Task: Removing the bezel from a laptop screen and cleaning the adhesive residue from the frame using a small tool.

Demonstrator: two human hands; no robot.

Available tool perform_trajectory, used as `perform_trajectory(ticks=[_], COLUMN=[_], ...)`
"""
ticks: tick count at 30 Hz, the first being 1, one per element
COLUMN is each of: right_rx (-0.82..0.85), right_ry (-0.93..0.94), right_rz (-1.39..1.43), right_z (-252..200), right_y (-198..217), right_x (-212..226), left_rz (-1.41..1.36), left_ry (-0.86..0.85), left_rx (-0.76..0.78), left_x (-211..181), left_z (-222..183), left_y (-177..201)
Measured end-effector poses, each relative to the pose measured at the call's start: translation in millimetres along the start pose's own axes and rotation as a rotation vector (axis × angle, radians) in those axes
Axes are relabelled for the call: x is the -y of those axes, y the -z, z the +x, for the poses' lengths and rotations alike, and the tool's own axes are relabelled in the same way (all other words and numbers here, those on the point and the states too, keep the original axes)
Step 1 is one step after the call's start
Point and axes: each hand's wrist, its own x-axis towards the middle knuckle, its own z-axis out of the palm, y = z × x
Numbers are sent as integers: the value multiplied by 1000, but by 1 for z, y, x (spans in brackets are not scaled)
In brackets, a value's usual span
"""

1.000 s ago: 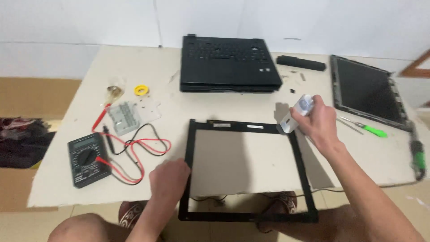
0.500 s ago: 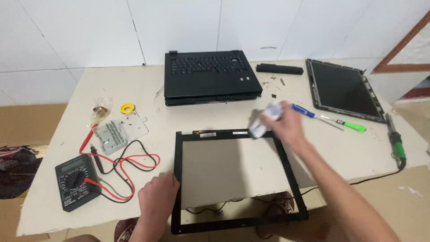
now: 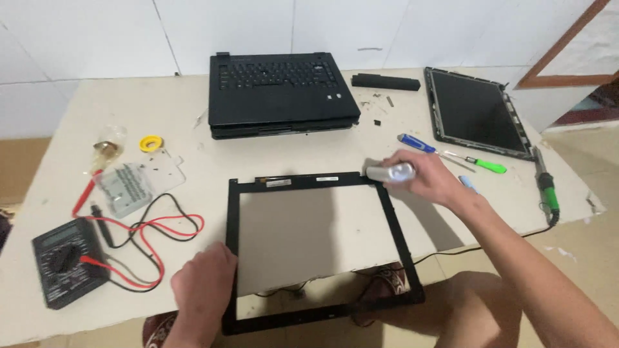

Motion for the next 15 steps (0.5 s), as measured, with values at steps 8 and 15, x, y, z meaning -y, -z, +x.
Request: perform_trajectory(ticks=[8, 15], right_rx=[-45, -144], right_ry=[-356, -424], right_rz=[249, 341], right_z=[-23, -7], right_y=[56, 16], right_x=[5, 13], left_rz=[-157, -167], left_ry=[78, 70], left_rx=[359, 360], left_x=[-2, -3], left_z=[-2, -5], left_y=[54, 68])
